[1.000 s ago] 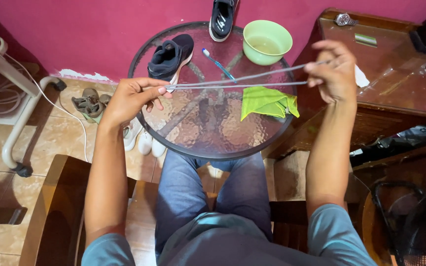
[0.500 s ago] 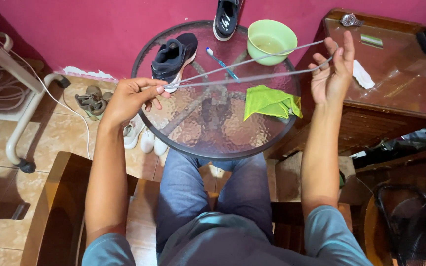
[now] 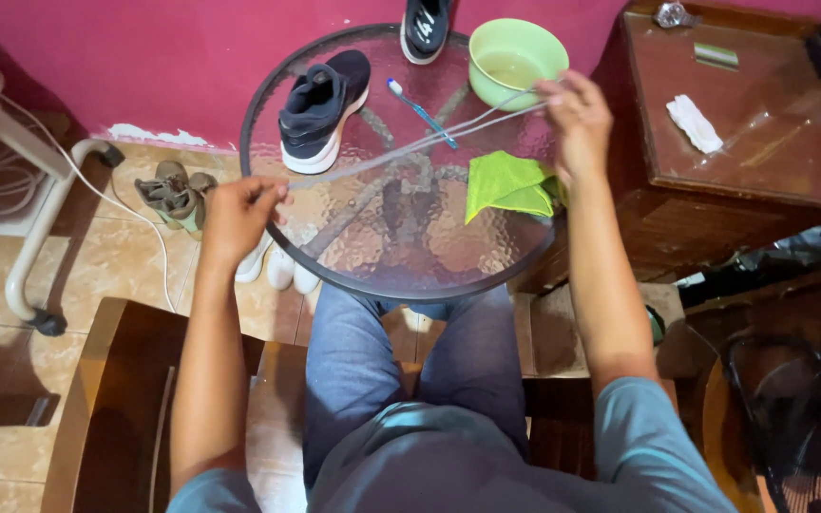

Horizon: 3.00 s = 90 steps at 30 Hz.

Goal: The person wipes a blue shoe insole with a green cloth, then places it inside a black sneaker. They proceed to remove the shoelaces from the sneaker and clean them using a toothbrush and water from a bowl.

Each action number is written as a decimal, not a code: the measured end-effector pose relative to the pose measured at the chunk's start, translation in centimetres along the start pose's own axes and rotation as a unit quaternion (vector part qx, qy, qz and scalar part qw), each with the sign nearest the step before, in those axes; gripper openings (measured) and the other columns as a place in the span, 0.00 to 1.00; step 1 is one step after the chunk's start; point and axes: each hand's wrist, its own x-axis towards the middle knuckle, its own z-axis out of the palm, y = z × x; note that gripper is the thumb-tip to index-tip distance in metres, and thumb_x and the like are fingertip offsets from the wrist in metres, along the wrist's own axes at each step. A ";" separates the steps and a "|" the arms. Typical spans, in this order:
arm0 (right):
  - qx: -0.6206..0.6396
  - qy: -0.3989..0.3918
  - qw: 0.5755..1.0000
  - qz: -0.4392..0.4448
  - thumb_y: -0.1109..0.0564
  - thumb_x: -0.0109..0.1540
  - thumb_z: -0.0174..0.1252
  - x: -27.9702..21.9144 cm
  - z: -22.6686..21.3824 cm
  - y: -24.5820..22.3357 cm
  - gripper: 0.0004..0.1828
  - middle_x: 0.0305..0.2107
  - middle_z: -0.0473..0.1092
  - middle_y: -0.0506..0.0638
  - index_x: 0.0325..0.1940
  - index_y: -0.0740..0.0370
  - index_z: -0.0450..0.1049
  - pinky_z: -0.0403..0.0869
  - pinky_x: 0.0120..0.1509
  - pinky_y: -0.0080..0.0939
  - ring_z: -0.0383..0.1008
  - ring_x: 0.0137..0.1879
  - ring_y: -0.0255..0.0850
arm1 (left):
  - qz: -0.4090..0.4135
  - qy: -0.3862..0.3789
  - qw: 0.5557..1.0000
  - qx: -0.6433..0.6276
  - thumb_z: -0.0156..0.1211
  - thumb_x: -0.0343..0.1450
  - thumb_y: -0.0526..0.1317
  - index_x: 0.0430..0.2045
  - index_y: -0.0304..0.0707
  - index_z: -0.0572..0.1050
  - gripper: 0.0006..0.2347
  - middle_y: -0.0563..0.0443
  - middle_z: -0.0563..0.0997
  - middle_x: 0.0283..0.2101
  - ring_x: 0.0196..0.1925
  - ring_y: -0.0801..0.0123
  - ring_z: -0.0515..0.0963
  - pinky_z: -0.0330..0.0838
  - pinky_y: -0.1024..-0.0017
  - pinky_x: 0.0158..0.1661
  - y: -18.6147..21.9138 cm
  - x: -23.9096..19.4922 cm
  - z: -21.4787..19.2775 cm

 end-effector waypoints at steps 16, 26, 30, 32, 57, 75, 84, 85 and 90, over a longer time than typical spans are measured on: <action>-0.458 -0.340 0.816 0.094 0.54 0.48 0.78 2.4 -5.2 6.2 0.40 0.49 0.74 0.67 0.65 0.59 0.76 0.72 0.62 0.55 0.75 0.56 0.60 | -0.005 0.001 0.963 0.268 0.63 0.74 0.42 0.41 0.48 0.85 0.06 0.47 0.82 0.36 0.37 0.49 0.84 0.79 0.53 0.40 -4.9 -4.4 3.0; -0.642 -0.233 0.726 -0.084 0.50 0.53 0.72 2.8 -2.5 6.4 0.33 0.52 0.71 0.58 0.64 0.50 0.77 0.68 0.64 0.57 0.68 0.60 0.59 | 0.004 0.033 0.957 0.287 0.64 0.74 0.43 0.42 0.50 0.85 0.07 0.52 0.80 0.37 0.36 0.55 0.84 0.79 0.58 0.38 -5.3 -4.1 2.8; -0.578 -0.258 0.760 -0.149 0.55 0.59 0.70 4.3 -1.1 12.3 0.08 0.42 0.74 0.55 0.42 0.54 0.84 0.69 0.64 0.51 0.71 0.55 0.56 | 0.004 0.032 0.980 0.198 0.68 0.72 0.40 0.40 0.45 0.86 0.06 0.45 0.81 0.33 0.35 0.49 0.84 0.78 0.58 0.36 -6.0 -3.9 2.0; -0.560 -0.234 0.788 -0.102 0.54 0.63 0.67 5.5 -1.8 12.7 0.06 0.41 0.76 0.55 0.43 0.54 0.83 0.71 0.62 0.52 0.74 0.54 0.56 | -0.020 0.033 0.987 0.156 0.70 0.71 0.41 0.39 0.50 0.86 0.05 0.47 0.81 0.30 0.33 0.53 0.84 0.77 0.62 0.36 -5.7 -4.7 0.8; -0.681 -0.192 0.697 -0.118 0.46 0.57 0.68 5.6 9.3 17.7 0.18 0.38 0.75 0.59 0.39 0.63 0.83 0.80 0.50 0.55 0.77 0.48 0.56 | 0.164 0.058 0.946 0.274 0.70 0.68 0.46 0.52 0.39 0.80 0.19 0.45 0.79 0.55 0.63 0.56 0.72 0.58 0.52 0.62 0.7 3.2 17.0; -0.824 -0.087 0.532 -0.173 0.62 0.51 0.57 16.9 -8.5 8.3 0.07 0.21 0.74 0.61 0.28 0.62 0.80 0.74 0.25 0.62 0.76 0.25 0.64 | 0.199 0.070 0.945 0.251 0.64 0.71 0.40 0.31 0.43 0.81 0.03 0.47 0.74 0.34 0.40 0.48 0.74 0.69 0.54 0.41 -3.3 3.5 18.1; -0.825 -0.127 0.511 -0.206 0.60 0.49 0.59 16.0 -9.2 6.0 0.03 0.22 0.74 0.56 0.25 0.58 0.77 0.74 0.26 0.59 0.76 0.28 0.60 | 0.195 0.084 0.949 0.231 0.67 0.68 0.44 0.32 0.43 0.81 0.06 0.49 0.76 0.32 0.38 0.50 0.76 0.70 0.55 0.39 -2.9 2.9 18.1; -0.825 -0.127 0.511 -0.206 0.60 0.49 0.59 15.8 -9.2 5.1 0.03 0.22 0.74 0.56 0.25 0.58 0.77 0.74 0.26 0.59 0.76 0.28 0.60 | 0.194 0.085 0.949 0.232 0.67 0.68 0.44 0.32 0.43 0.81 0.06 0.49 0.76 0.32 0.38 0.50 0.76 0.70 0.55 0.39 -2.9 2.9 18.0; -0.817 -0.179 0.496 -0.233 0.59 0.46 0.59 14.6 -10.0 0.6 0.08 0.22 0.72 0.52 0.29 0.53 0.80 0.72 0.26 0.57 0.74 0.29 0.58 | 0.193 0.071 0.945 0.255 0.65 0.71 0.45 0.32 0.43 0.82 0.07 0.48 0.75 0.34 0.40 0.49 0.76 0.71 0.53 0.39 -2.7 2.9 18.1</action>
